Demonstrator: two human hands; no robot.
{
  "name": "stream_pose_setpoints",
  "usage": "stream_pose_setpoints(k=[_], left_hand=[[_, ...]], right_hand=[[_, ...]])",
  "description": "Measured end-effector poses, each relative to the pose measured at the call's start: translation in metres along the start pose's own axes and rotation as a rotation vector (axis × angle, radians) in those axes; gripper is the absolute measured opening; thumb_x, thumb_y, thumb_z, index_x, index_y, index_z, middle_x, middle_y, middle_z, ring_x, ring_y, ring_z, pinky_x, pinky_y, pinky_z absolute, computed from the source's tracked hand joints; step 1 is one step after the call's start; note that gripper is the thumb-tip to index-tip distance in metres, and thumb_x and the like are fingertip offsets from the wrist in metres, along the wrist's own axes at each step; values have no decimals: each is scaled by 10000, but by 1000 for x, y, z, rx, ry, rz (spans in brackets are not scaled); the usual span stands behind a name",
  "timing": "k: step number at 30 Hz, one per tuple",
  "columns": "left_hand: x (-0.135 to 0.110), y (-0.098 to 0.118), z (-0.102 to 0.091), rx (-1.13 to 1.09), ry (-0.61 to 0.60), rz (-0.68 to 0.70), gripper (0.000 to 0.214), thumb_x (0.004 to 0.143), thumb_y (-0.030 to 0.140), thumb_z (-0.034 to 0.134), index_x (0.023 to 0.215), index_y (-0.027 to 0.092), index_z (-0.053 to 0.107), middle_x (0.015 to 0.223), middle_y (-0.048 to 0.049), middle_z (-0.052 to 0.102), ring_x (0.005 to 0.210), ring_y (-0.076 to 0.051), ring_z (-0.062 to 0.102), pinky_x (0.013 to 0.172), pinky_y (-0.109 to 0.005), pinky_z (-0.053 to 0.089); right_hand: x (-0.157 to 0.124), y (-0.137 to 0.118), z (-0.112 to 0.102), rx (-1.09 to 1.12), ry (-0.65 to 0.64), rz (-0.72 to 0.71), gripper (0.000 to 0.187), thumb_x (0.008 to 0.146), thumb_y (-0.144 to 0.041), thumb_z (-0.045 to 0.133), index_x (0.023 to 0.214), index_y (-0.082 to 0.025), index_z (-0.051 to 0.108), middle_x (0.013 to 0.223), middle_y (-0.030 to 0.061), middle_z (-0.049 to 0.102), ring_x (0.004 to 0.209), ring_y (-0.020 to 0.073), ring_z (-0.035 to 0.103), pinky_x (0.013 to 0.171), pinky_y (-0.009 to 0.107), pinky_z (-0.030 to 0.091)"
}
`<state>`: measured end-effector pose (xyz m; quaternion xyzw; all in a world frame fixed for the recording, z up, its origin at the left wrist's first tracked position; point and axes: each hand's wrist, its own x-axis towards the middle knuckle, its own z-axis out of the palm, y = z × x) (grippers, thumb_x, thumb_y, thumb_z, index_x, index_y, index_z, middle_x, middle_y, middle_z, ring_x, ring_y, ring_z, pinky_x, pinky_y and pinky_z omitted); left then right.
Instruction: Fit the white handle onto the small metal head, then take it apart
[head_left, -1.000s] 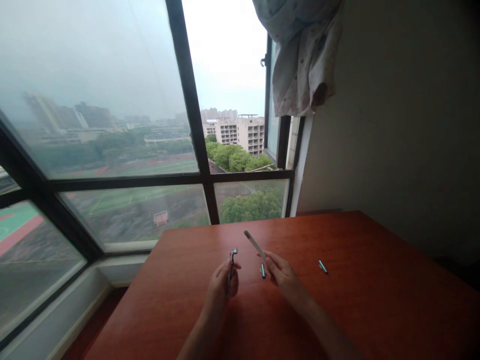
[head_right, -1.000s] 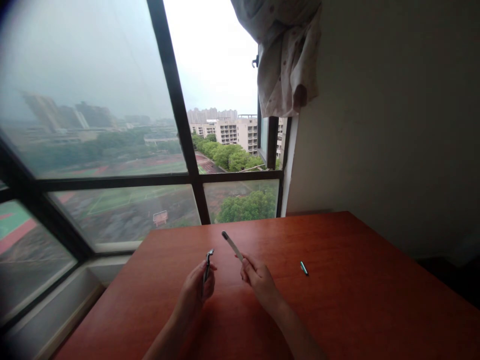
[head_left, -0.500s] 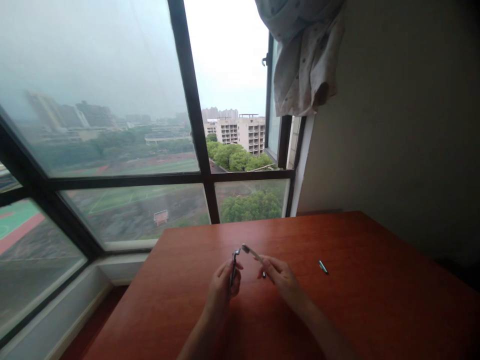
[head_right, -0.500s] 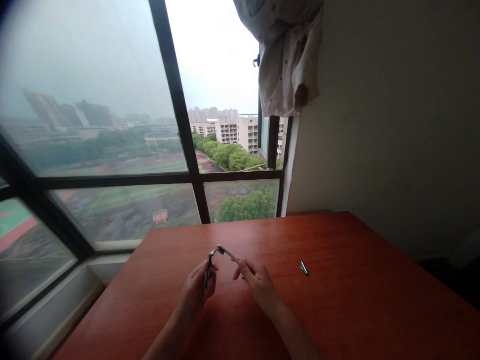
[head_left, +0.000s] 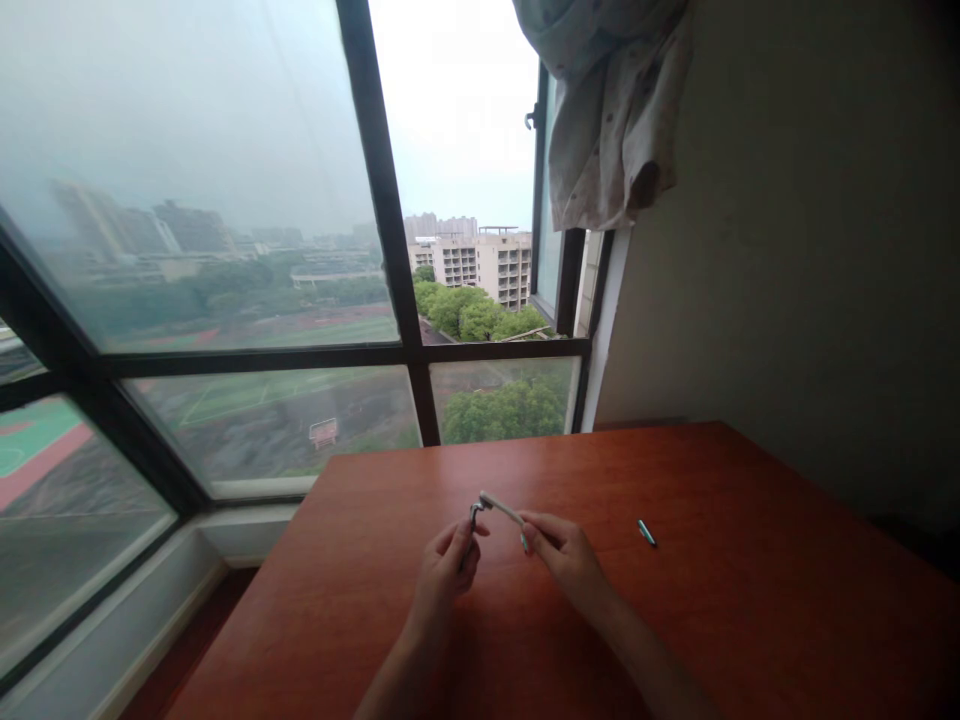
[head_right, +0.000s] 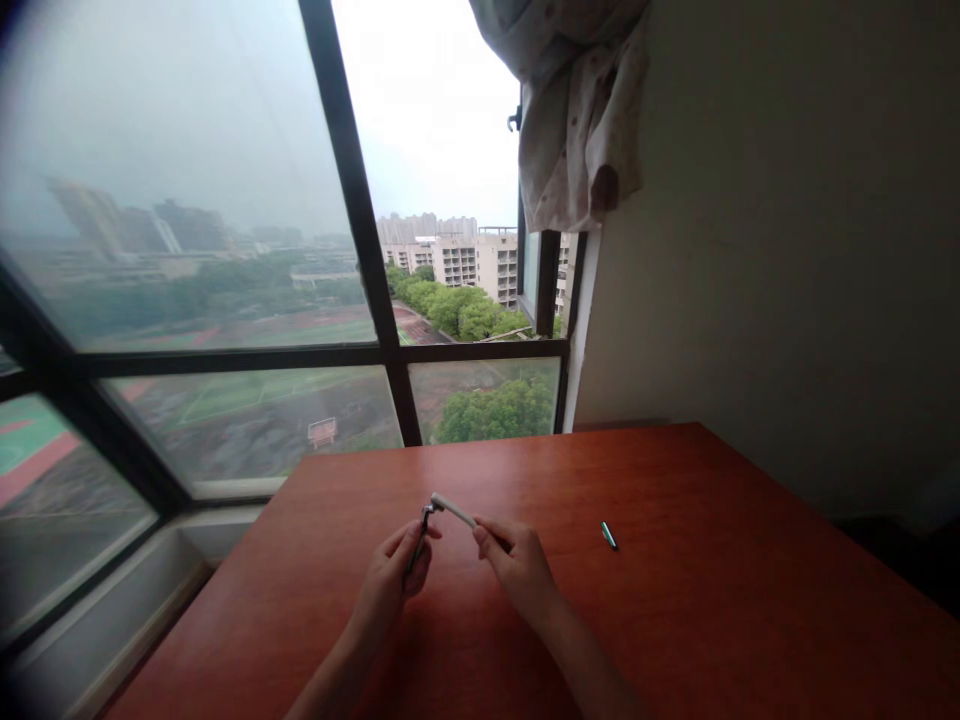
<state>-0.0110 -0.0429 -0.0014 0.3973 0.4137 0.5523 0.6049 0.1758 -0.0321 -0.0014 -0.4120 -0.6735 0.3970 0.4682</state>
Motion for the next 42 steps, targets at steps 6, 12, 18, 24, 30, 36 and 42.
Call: stream_pose_setpoints(k=[6, 12, 18, 24, 30, 36, 42], left_hand=[[-2, 4, 1, 46, 34, -27, 514, 655, 642, 672, 765, 146, 597, 423, 115, 311, 350, -18, 175, 353, -155, 105], [-2, 4, 2, 70, 32, -43, 517, 645, 645, 673, 740, 143, 596, 421, 117, 298, 349, -20, 177, 353, -158, 109], [0, 4, 0, 119, 57, -50, 541, 632, 675, 654, 722, 145, 594, 404, 114, 301, 334, -25, 194, 353, -163, 107], [-2, 4, 3, 123, 41, -43, 513, 646, 645, 664, 725, 142, 604, 428, 105, 327, 343, -25, 208, 360, -166, 109], [1, 4, -1, 147, 78, -37, 530, 643, 667, 645, 706, 143, 599, 406, 113, 292, 341, -31, 202, 359, -169, 106], [-1, 4, 2, 174, 56, -36, 530, 645, 667, 645, 703, 142, 601, 424, 105, 311, 350, -33, 208, 368, -172, 117], [0, -2, -1, 273, 92, 54, 524, 684, 661, 621, 709, 138, 630, 460, 87, 313, 400, -59, 248, 401, -185, 155]], right_hand=[[1, -3, -3, -80, -20, -43, 354, 902, -405, 491, 799, -138, 700, 631, 4, 553, 600, 133, 505, 565, 228, 363], [1, -2, -6, -115, 29, -36, 377, 907, -421, 466, 887, -143, 719, 650, 16, 594, 616, 145, 541, 586, 233, 394], [0, -3, -7, -140, -21, -47, 414, 907, -454, 461, 891, -140, 728, 667, 32, 627, 624, 154, 559, 583, 234, 406], [1, -2, -9, -217, 37, -64, 416, 916, -454, 440, 976, -158, 726, 711, 45, 660, 661, 177, 587, 622, 250, 421], [1, -6, -9, -217, -32, -80, 396, 919, -429, 447, 849, -153, 722, 676, 34, 642, 622, 158, 571, 585, 232, 394], [2, -4, -11, -222, 9, -63, 410, 921, -444, 438, 888, -154, 725, 692, 36, 648, 642, 164, 577, 605, 233, 407], [1, -6, -11, -227, 0, -53, 377, 915, -423, 453, 895, -167, 728, 673, 30, 647, 634, 168, 582, 587, 233, 401]])
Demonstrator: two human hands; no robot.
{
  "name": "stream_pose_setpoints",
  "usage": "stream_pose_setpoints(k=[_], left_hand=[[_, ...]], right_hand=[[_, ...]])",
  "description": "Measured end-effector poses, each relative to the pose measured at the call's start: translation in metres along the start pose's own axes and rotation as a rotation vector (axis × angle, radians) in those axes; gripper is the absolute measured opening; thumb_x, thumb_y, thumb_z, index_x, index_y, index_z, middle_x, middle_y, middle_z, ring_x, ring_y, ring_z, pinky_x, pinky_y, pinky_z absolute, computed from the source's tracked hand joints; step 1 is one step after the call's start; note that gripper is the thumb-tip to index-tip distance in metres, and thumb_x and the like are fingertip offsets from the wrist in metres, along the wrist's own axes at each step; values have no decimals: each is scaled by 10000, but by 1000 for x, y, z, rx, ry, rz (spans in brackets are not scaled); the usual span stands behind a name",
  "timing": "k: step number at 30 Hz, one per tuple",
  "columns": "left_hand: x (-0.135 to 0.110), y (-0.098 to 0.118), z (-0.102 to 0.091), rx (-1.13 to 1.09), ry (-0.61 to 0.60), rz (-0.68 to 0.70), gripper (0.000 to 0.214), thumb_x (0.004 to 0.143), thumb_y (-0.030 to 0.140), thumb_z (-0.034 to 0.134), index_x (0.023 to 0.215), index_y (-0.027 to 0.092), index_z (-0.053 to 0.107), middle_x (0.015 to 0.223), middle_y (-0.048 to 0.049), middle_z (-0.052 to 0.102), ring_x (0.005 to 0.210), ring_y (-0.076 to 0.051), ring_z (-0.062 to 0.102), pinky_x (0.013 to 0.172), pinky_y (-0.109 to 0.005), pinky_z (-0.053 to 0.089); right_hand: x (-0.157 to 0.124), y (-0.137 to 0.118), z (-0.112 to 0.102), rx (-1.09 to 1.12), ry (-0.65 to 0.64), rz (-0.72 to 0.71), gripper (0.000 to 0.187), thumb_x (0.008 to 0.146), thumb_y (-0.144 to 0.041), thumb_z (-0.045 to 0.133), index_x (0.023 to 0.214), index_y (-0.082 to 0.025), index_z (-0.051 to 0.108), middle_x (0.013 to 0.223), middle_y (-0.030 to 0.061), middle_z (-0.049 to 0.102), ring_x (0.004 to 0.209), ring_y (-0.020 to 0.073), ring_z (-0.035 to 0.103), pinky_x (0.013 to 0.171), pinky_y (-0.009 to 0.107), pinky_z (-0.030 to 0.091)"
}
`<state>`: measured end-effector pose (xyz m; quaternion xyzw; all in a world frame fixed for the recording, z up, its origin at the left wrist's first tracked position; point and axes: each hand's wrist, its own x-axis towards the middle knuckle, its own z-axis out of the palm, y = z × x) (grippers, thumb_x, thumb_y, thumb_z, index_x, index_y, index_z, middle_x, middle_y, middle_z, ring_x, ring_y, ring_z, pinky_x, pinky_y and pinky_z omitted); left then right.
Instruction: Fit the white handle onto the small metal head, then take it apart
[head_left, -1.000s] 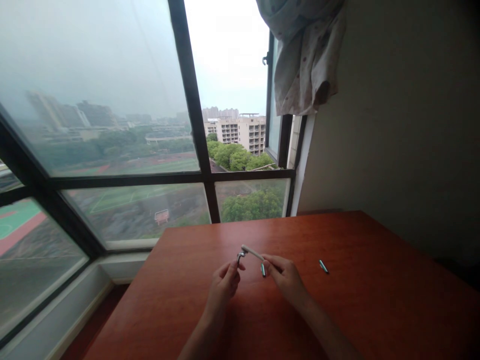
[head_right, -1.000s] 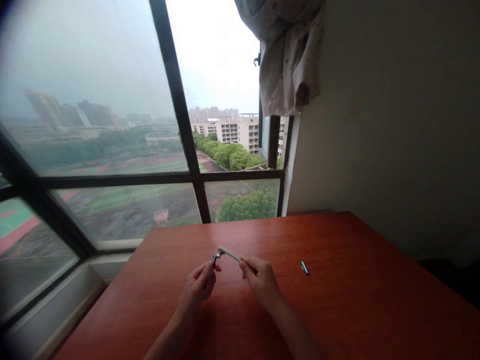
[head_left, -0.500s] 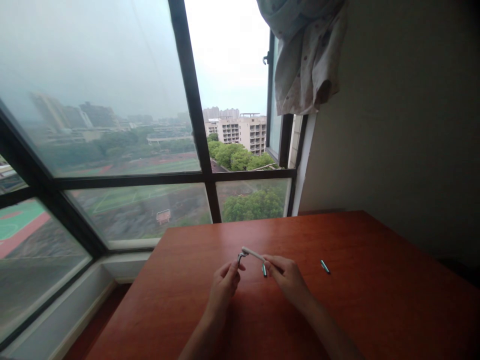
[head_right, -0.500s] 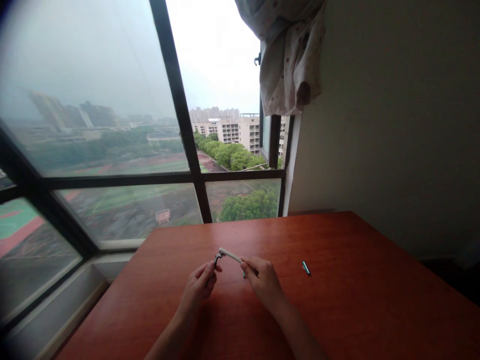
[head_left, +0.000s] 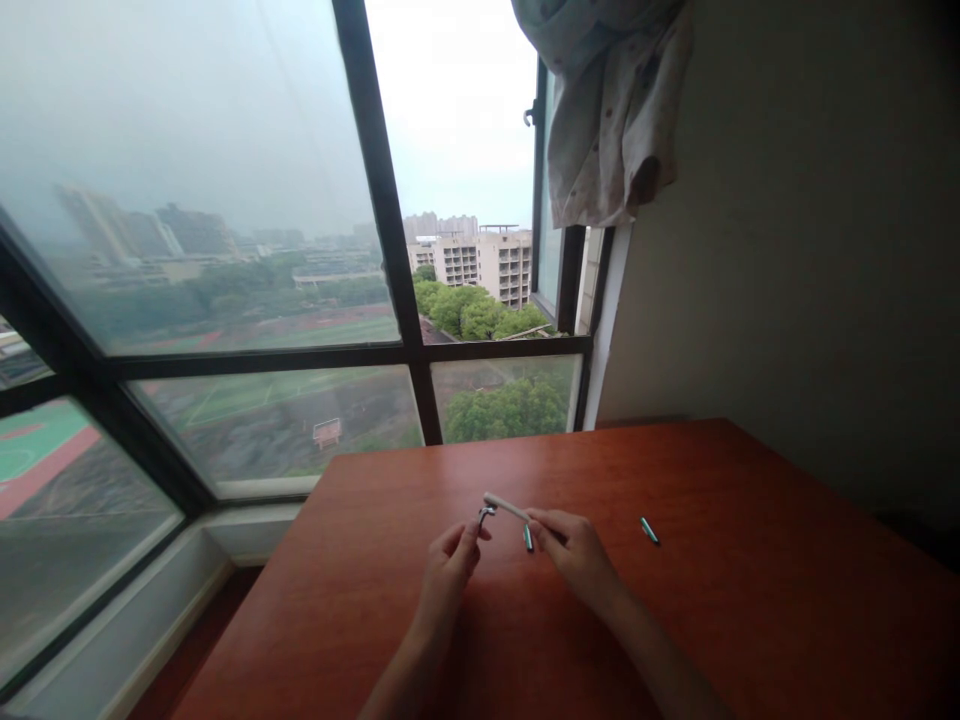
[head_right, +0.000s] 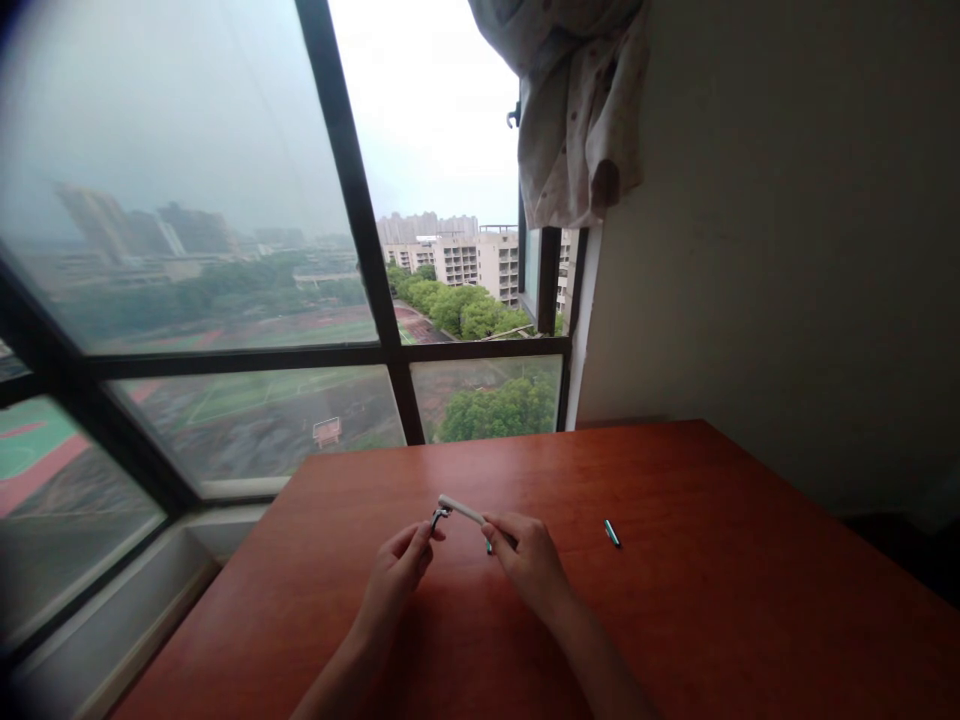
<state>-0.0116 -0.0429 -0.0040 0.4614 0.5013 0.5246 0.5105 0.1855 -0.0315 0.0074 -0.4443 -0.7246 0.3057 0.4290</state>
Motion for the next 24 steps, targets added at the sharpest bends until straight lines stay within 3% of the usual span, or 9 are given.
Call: stream_pose_setpoints(k=[6, 13, 24], left_hand=[[-4, 9, -6, 221, 134, 144, 466, 712, 607, 636, 706, 143, 687, 511, 41, 413, 497, -116, 377, 464, -206, 261], [-15, 19, 3, 369, 38, 250, 337, 798, 460, 624, 888, 161, 748, 747, -44, 686, 718, -217, 583, 640, -244, 410], [-12, 18, -2, 324, 133, 237, 334, 767, 473, 653, 829, 160, 749, 655, -4, 631, 635, -178, 542, 572, -217, 376]], right_hand=[[0, 3, 0, -31, -12, -13, 364, 904, -415, 467, 955, -172, 732, 706, 41, 685, 646, 179, 605, 600, 246, 417], [1, 3, 0, -35, 30, -13, 373, 910, -416, 454, 995, -176, 727, 726, 50, 689, 660, 188, 614, 609, 253, 417], [1, 2, -2, -68, 15, -5, 366, 908, -418, 453, 943, -187, 735, 714, 42, 690, 646, 184, 606, 597, 247, 402]])
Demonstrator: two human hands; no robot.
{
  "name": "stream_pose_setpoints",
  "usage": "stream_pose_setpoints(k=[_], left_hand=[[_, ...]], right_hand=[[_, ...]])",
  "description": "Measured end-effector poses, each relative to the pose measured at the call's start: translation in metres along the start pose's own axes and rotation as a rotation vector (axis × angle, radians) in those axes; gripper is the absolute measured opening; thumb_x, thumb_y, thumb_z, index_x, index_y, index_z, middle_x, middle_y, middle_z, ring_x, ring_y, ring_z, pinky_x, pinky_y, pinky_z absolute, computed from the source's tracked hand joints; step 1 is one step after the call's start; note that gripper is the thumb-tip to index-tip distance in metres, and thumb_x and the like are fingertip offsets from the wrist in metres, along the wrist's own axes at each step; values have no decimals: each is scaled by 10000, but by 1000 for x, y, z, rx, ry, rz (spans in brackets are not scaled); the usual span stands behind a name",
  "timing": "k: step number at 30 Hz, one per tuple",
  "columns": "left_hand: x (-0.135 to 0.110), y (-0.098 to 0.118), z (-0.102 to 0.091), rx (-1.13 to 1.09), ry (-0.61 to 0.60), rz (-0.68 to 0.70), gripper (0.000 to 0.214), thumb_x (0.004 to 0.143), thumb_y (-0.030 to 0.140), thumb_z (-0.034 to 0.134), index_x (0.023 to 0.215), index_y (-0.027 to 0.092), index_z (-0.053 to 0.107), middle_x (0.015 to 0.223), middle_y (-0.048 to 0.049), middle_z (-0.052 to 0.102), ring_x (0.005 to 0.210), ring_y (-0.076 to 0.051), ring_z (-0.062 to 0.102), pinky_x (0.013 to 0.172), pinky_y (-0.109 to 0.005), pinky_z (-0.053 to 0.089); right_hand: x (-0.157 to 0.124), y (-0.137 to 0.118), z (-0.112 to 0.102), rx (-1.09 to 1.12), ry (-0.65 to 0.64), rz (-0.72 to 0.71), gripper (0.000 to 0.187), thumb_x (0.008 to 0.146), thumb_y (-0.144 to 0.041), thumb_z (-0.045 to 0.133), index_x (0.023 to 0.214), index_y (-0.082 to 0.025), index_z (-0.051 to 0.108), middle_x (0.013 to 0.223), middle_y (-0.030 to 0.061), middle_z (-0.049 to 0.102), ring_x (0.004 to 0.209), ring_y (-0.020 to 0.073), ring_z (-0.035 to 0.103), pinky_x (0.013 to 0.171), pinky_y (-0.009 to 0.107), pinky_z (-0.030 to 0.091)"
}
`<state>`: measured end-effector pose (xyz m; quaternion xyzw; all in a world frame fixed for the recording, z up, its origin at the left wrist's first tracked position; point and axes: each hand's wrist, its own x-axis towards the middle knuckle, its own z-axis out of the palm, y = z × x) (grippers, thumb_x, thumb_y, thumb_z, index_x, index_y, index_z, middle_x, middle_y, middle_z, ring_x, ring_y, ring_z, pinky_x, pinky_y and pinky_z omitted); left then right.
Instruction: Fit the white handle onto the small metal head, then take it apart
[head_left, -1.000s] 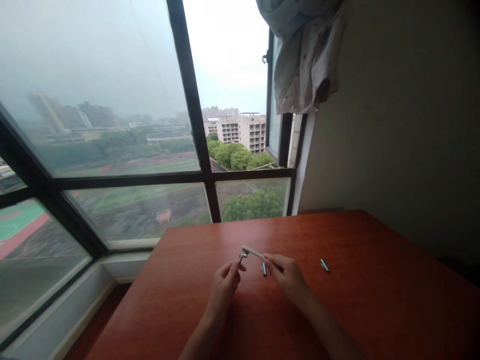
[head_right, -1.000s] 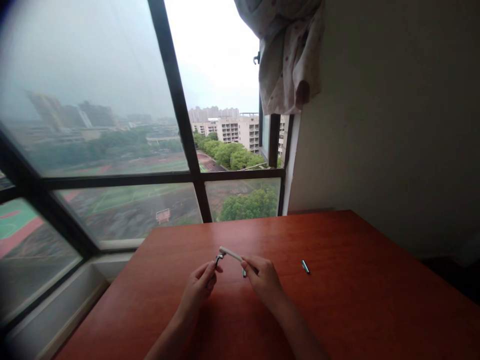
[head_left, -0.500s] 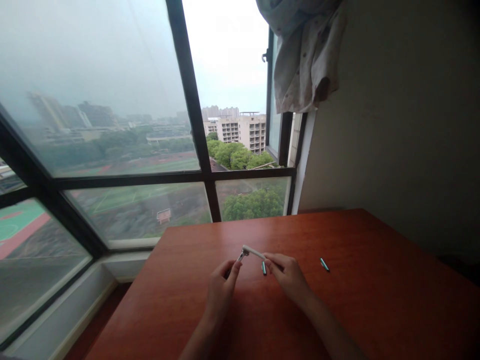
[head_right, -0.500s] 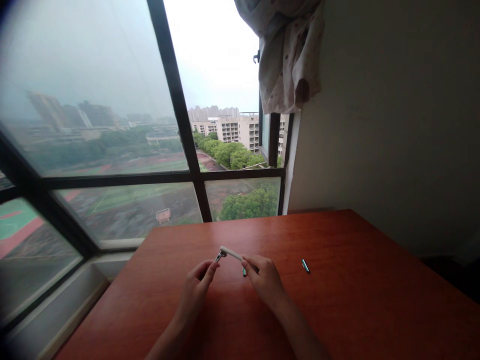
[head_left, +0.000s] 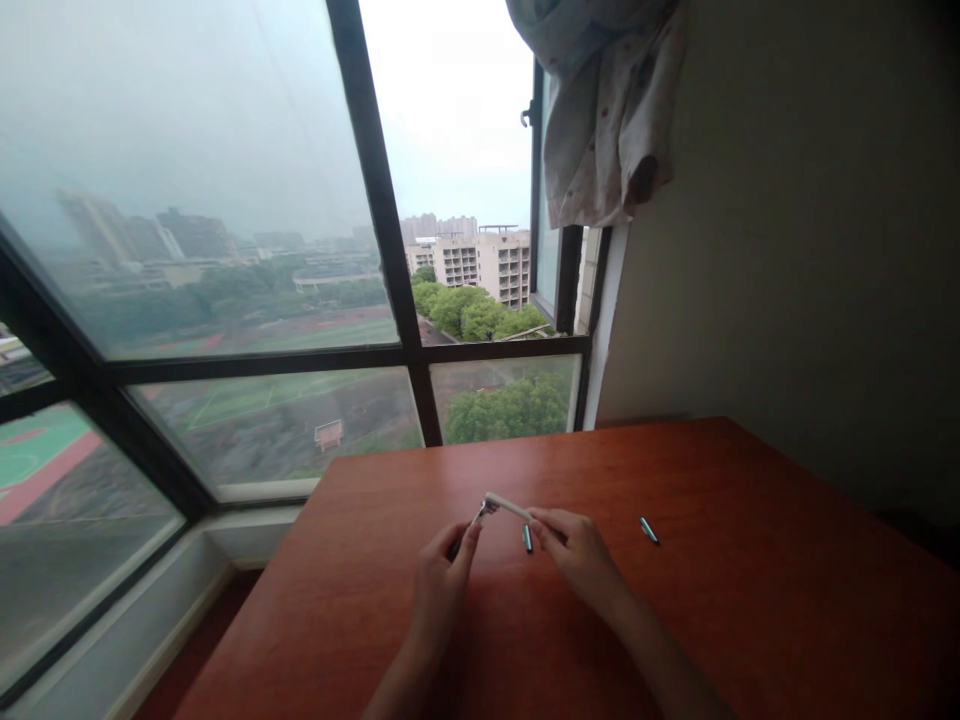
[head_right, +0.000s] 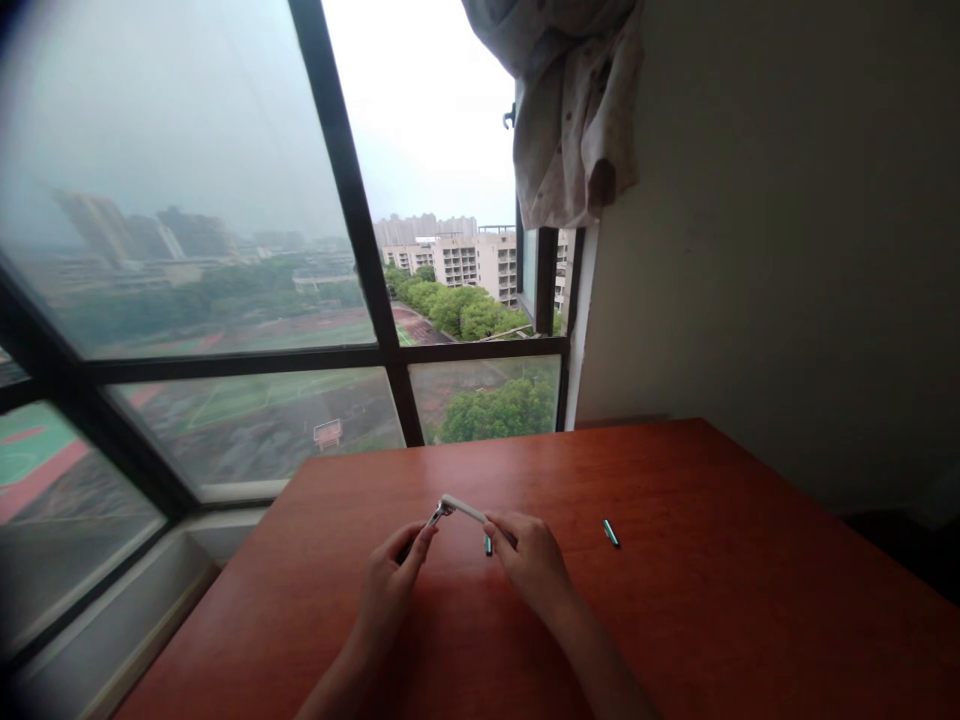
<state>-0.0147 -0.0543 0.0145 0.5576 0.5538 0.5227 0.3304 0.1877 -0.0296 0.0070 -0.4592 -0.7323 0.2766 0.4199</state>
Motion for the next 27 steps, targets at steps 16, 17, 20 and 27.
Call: stream_pose_setpoints(k=[16, 17, 20, 27], left_hand=[[1, -5, 1, 13, -36, 6, 332, 783, 460, 639, 853, 155, 751, 630, -6, 597, 620, -169, 525, 557, -215, 375], [2, -7, 1, 15, -23, 3, 338, 789, 463, 633, 849, 151, 748, 616, -2, 578, 609, -163, 510, 552, -215, 368], [4, -11, -1, 19, -23, 0, 361, 812, 471, 604, 845, 138, 739, 589, 10, 528, 590, -150, 473, 545, -217, 352], [1, -13, 2, -82, -82, -39, 376, 797, 485, 623, 836, 124, 720, 605, 12, 494, 580, -123, 436, 525, -208, 333]], right_hand=[[-1, -3, 4, 7, 5, 17, 341, 914, -393, 466, 961, -182, 730, 717, 41, 683, 655, 178, 602, 610, 239, 404], [-1, -3, 4, -1, -5, 10, 339, 914, -391, 467, 956, -181, 730, 712, 40, 682, 650, 176, 601, 605, 239, 400], [-1, -2, 4, -13, -31, -3, 349, 915, -392, 460, 897, -172, 729, 690, 36, 674, 637, 171, 599, 592, 236, 388], [-1, -2, 3, 57, -1, 39, 342, 912, -389, 464, 880, -165, 721, 696, 30, 669, 653, 172, 606, 589, 226, 393]])
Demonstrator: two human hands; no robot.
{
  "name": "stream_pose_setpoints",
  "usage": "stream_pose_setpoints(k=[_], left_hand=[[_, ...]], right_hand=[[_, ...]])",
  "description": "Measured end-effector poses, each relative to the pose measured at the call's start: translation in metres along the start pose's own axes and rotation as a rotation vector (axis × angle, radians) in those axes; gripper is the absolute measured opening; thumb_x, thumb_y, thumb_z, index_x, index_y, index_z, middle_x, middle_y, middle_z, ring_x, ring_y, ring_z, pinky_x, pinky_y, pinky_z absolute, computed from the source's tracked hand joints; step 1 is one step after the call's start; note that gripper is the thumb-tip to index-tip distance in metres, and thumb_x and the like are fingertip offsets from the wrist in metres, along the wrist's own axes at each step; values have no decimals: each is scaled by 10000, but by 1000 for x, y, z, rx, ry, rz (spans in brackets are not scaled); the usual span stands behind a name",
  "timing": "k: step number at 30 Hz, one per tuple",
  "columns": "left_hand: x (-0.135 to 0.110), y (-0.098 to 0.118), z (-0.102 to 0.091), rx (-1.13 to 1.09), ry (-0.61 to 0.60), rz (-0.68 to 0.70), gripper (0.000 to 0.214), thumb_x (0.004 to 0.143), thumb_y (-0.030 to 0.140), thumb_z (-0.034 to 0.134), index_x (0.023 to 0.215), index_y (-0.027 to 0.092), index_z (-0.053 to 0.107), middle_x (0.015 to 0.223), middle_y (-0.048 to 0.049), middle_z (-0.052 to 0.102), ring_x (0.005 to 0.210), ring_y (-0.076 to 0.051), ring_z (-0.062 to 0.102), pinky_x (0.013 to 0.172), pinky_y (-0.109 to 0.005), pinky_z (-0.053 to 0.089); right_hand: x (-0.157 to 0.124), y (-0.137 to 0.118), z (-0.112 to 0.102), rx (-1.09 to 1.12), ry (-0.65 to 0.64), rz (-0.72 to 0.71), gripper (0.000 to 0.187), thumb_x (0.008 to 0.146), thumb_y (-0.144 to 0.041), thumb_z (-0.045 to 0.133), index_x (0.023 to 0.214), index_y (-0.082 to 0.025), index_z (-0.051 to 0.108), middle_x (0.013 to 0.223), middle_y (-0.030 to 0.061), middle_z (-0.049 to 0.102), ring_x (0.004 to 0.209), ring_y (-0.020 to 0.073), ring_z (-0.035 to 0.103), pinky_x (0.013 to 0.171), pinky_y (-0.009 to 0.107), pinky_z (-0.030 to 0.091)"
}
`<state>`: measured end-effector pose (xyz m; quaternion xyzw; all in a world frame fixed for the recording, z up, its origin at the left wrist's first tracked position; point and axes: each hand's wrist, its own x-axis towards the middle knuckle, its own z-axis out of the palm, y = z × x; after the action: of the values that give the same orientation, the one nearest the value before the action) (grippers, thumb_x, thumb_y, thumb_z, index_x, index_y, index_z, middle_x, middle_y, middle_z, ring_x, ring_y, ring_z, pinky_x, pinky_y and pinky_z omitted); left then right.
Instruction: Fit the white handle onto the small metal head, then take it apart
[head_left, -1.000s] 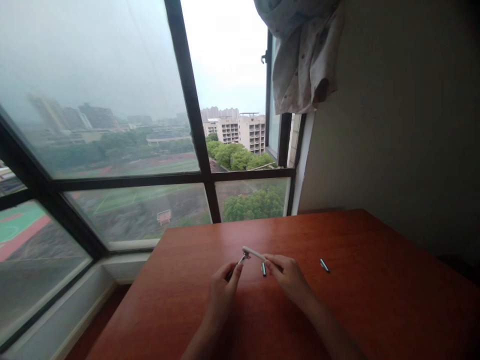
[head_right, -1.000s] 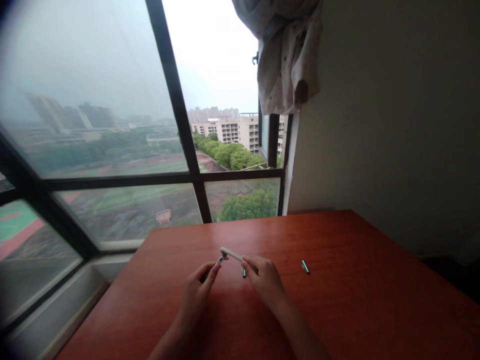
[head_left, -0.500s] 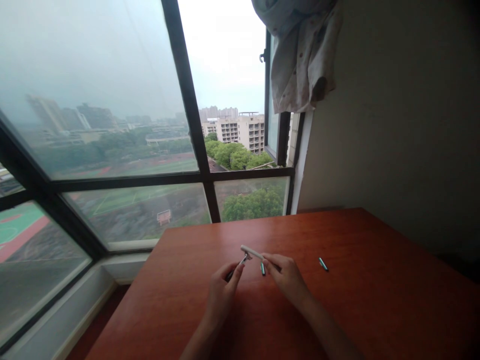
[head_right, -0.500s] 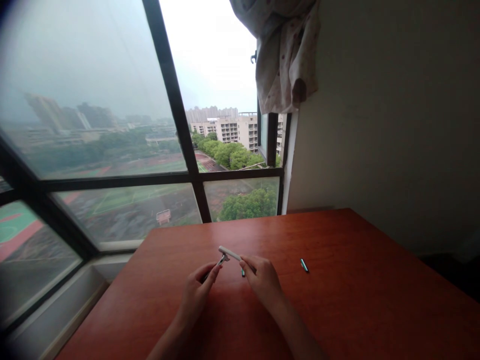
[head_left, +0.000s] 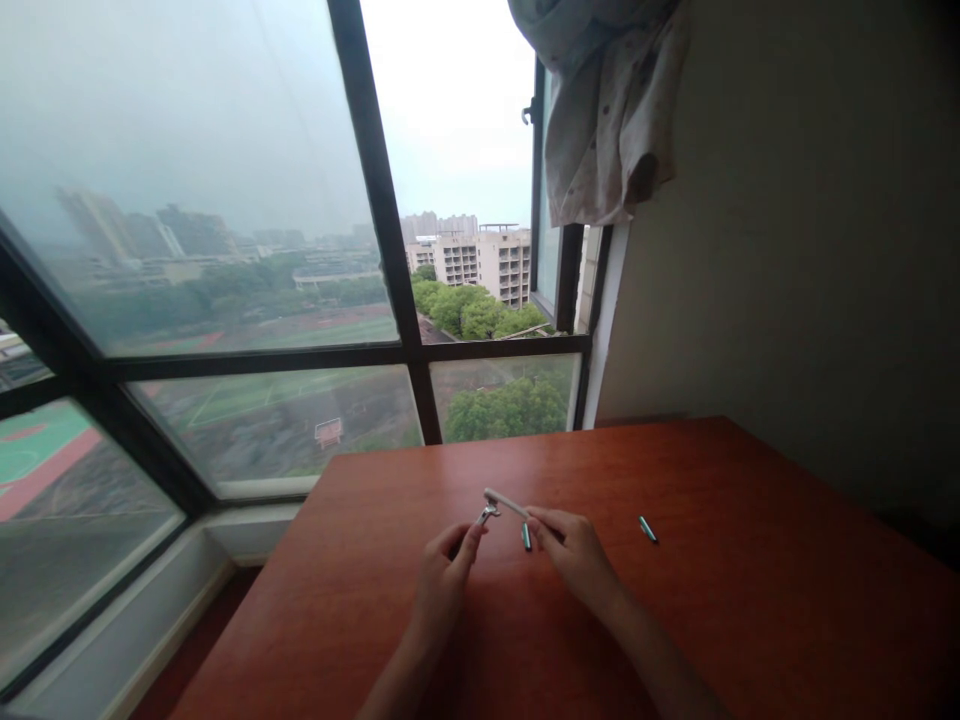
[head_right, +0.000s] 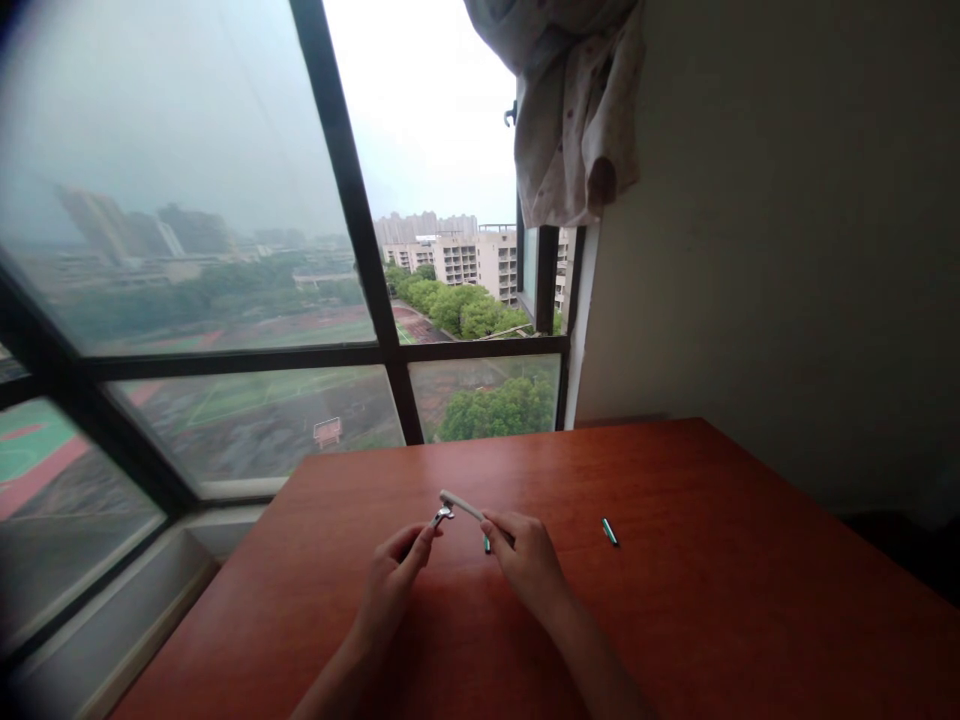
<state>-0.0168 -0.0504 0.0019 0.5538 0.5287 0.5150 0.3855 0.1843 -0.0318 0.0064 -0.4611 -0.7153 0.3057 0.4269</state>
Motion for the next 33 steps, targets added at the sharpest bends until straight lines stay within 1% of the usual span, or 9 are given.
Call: stream_pose_setpoints(k=[3, 5, 10, 12, 15, 20, 25, 27, 33], left_hand=[[3, -4, -1, -155, 47, -88, 429, 766, 538, 636, 829, 117, 692, 549, 45, 404, 498, -86, 357, 452, -190, 255], [5, -7, 0, -269, 43, -159, 471, 734, 577, 649, 826, 116, 670, 515, 71, 348, 446, -61, 292, 416, -180, 198], [7, -12, 7, -489, -106, -279, 508, 698, 627, 651, 790, 127, 622, 442, 106, 321, 358, -30, 207, 357, -161, 149], [7, -12, 8, -555, -155, -323, 507, 688, 625, 662, 793, 132, 607, 434, 113, 327, 345, -22, 181, 338, -151, 131], [7, -9, 8, -639, -190, -381, 518, 653, 632, 686, 791, 143, 581, 427, 121, 327, 326, -17, 163, 317, -145, 118], [6, -5, 8, -701, -191, -386, 442, 670, 549, 716, 808, 173, 527, 459, 116, 386, 325, -10, 166, 323, -136, 108], [2, -1, 10, -608, -250, -442, 433, 699, 559, 686, 790, 160, 544, 490, 83, 451, 327, -9, 239, 329, -142, 106], [2, 1, 10, -605, -255, -452, 442, 695, 564, 686, 795, 153, 558, 497, 81, 449, 329, -7, 246, 329, -143, 100], [4, 4, 5, -692, -276, -470, 444, 671, 540, 722, 815, 151, 565, 481, 108, 385, 338, 0, 183, 325, -136, 85]], right_hand=[[0, -2, 1, 12, -22, -4, 343, 917, -387, 461, 881, -160, 715, 642, 14, 633, 613, 158, 583, 562, 220, 375], [-1, -4, 1, 20, -44, -18, 352, 921, -385, 453, 837, -156, 706, 616, 6, 605, 589, 146, 563, 548, 216, 363], [-1, -5, 2, 34, -46, -36, 336, 919, -371, 462, 816, -154, 697, 622, 5, 605, 588, 140, 558, 548, 214, 368], [0, -3, 2, 25, -24, -35, 331, 916, -372, 467, 851, -157, 710, 643, 15, 630, 607, 149, 576, 559, 218, 383], [1, 2, 3, -5, 21, -32, 317, 905, -370, 484, 939, -165, 723, 680, 30, 665, 628, 163, 599, 568, 227, 401], [0, 2, 2, -37, 38, -71, 283, 891, -340, 510, 977, -175, 724, 740, 45, 695, 665, 171, 616, 591, 233, 422], [-2, -5, 1, -58, 35, -132, 250, 887, -315, 529, 997, -192, 717, 782, 49, 688, 676, 162, 603, 604, 233, 423], [-2, -6, -1, -77, 22, -149, 251, 897, -314, 520, 1011, -200, 712, 761, 41, 672, 664, 155, 592, 602, 231, 416], [0, 2, -12, -225, 32, -160, 250, 915, -332, 503, 995, -222, 713, 736, 27, 633, 652, 148, 560, 588, 229, 387]])
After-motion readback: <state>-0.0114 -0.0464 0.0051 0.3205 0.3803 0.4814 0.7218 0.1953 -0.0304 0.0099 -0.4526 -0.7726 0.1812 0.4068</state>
